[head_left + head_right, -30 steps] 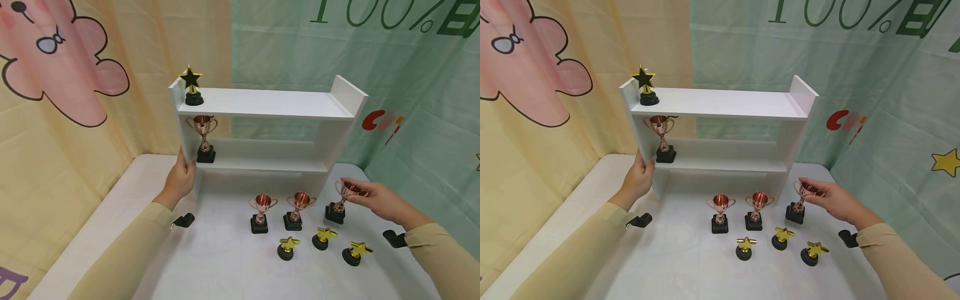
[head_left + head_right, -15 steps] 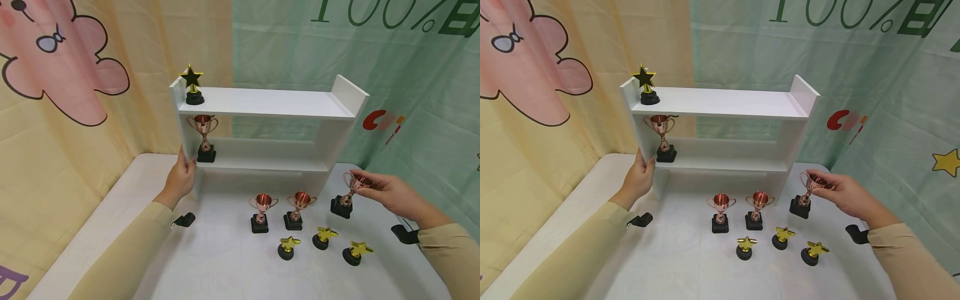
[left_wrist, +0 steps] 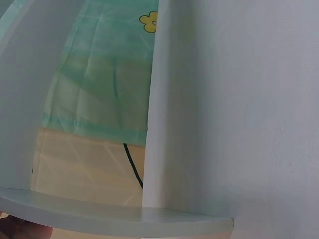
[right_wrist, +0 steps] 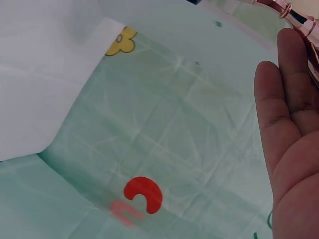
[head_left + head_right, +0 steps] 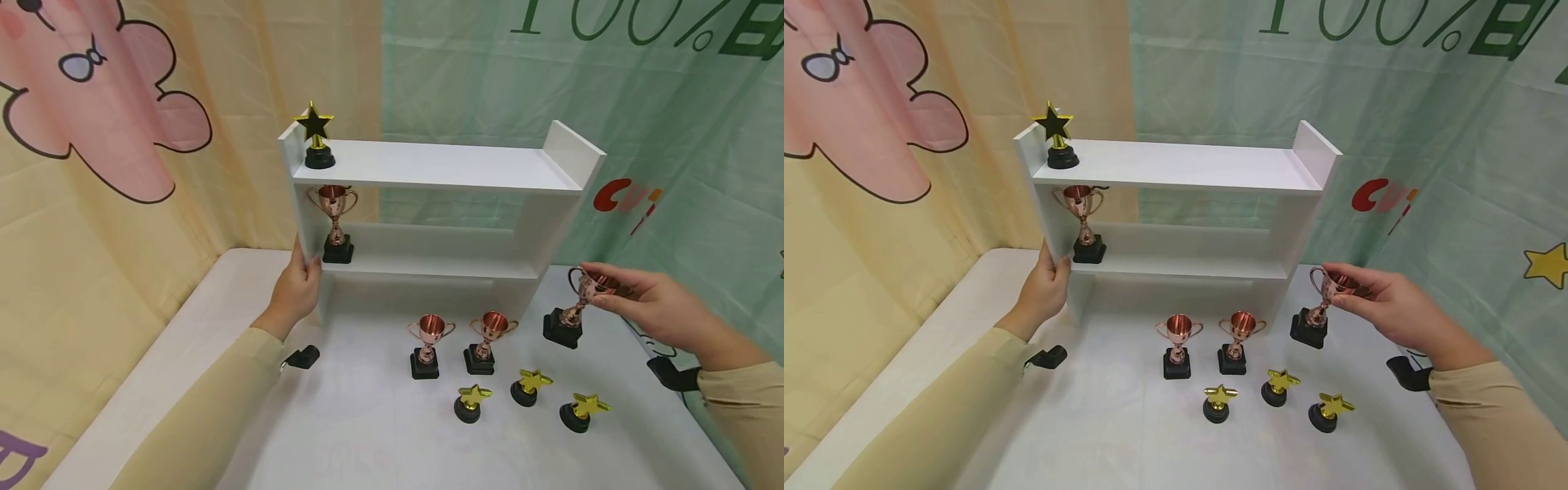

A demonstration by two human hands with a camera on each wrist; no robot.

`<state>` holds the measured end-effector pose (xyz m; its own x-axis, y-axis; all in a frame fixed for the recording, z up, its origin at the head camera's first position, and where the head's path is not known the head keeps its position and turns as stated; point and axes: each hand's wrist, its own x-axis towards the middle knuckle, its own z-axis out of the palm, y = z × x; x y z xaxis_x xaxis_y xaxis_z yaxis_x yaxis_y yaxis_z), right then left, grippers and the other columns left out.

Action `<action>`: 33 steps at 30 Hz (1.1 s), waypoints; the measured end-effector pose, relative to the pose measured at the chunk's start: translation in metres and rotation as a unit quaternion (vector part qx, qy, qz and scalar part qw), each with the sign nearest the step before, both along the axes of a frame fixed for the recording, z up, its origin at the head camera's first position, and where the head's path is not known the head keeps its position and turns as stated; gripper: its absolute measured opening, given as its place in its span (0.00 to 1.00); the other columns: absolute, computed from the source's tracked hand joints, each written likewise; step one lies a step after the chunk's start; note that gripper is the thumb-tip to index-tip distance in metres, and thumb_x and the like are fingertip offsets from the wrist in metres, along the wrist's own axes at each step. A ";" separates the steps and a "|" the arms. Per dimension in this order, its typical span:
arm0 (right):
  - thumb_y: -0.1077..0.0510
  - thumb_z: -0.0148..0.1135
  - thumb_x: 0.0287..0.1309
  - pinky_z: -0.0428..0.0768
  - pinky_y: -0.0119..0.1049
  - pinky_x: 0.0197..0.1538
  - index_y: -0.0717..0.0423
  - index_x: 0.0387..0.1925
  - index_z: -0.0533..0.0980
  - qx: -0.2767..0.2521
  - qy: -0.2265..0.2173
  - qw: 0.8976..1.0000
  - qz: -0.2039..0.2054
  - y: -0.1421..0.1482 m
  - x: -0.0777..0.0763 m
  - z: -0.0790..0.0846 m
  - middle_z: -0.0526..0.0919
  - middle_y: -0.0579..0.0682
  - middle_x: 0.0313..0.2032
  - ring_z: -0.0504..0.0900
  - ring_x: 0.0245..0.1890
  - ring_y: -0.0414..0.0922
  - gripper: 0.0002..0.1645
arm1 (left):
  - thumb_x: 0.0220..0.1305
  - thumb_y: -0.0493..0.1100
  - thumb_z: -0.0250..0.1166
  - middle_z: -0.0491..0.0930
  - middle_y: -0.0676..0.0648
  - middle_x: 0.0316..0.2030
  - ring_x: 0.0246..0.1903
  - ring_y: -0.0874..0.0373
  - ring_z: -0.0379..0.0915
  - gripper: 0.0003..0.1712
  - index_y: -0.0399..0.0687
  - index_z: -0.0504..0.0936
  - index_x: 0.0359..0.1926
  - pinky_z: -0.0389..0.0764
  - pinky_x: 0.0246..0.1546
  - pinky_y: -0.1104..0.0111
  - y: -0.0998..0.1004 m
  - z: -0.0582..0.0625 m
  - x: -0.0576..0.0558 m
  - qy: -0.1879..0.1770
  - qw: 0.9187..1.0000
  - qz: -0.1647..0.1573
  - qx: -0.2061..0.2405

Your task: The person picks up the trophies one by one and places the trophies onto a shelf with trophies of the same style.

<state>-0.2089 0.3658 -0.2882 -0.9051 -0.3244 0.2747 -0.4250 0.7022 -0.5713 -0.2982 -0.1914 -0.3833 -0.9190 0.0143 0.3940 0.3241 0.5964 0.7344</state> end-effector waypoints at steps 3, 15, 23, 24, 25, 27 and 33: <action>0.66 0.68 0.68 0.79 0.16 0.41 0.53 0.74 0.73 0.006 0.013 1.000 0.004 -0.003 0.001 0.005 0.86 0.26 0.43 0.83 0.41 0.24 0.34 | 0.85 0.51 0.42 0.59 0.32 0.79 0.72 0.31 0.67 0.40 0.67 0.32 0.86 0.72 0.65 0.32 0.000 0.000 0.000 0.000 1.000 -0.002 0.001; 0.64 0.70 0.66 0.78 0.15 0.41 0.56 0.72 0.74 0.037 0.039 0.998 -0.012 -0.030 0.002 0.025 0.82 0.20 0.45 0.80 0.42 0.21 0.34 | 0.85 0.51 0.42 0.59 0.32 0.79 0.72 0.30 0.67 0.40 0.65 0.32 0.86 0.72 0.65 0.33 0.000 0.000 -0.001 -0.004 1.000 0.002 -0.002; 0.62 0.71 0.67 0.77 0.14 0.41 0.53 0.73 0.74 0.048 0.046 0.998 -0.011 -0.046 -0.002 0.032 0.81 0.20 0.46 0.79 0.42 0.21 0.34 | 0.85 0.51 0.42 0.60 0.32 0.79 0.71 0.30 0.68 0.40 0.66 0.32 0.86 0.72 0.65 0.33 0.000 0.000 -0.002 -0.005 1.000 0.003 -0.004; 0.62 0.71 0.67 0.77 0.14 0.41 0.52 0.73 0.74 0.048 0.047 0.998 -0.009 -0.048 -0.003 0.033 0.81 0.21 0.46 0.79 0.42 0.21 0.34 | 0.85 0.51 0.42 0.60 0.32 0.79 0.71 0.30 0.68 0.40 0.66 0.32 0.86 0.72 0.65 0.32 0.000 0.000 -0.002 -0.005 1.000 0.003 -0.005; 0.61 0.71 0.67 0.77 0.14 0.42 0.52 0.73 0.74 0.047 0.046 0.998 -0.008 -0.050 -0.004 0.033 0.81 0.21 0.46 0.80 0.42 0.21 0.34 | 0.85 0.51 0.42 0.60 0.32 0.79 0.71 0.30 0.69 0.40 0.66 0.32 0.86 0.72 0.65 0.32 0.000 -0.001 -0.002 -0.005 1.000 0.003 -0.005; 0.61 0.71 0.67 0.78 0.15 0.42 0.52 0.73 0.74 0.047 0.045 0.998 -0.003 -0.054 -0.006 0.034 0.81 0.22 0.46 0.79 0.42 0.22 0.34 | 0.85 0.52 0.42 0.60 0.32 0.79 0.71 0.30 0.69 0.40 0.67 0.32 0.86 0.73 0.64 0.32 0.000 -0.001 -0.002 -0.006 1.000 0.004 -0.005; 0.60 0.70 0.68 0.78 0.15 0.43 0.51 0.73 0.74 0.044 0.049 0.998 0.014 -0.064 -0.010 0.037 0.79 0.18 0.48 0.79 0.44 0.20 0.34 | 0.85 0.51 0.42 0.61 0.32 0.79 0.71 0.30 0.69 0.40 0.67 0.32 0.86 0.73 0.65 0.32 0.000 -0.001 -0.003 -0.007 1.000 0.005 -0.004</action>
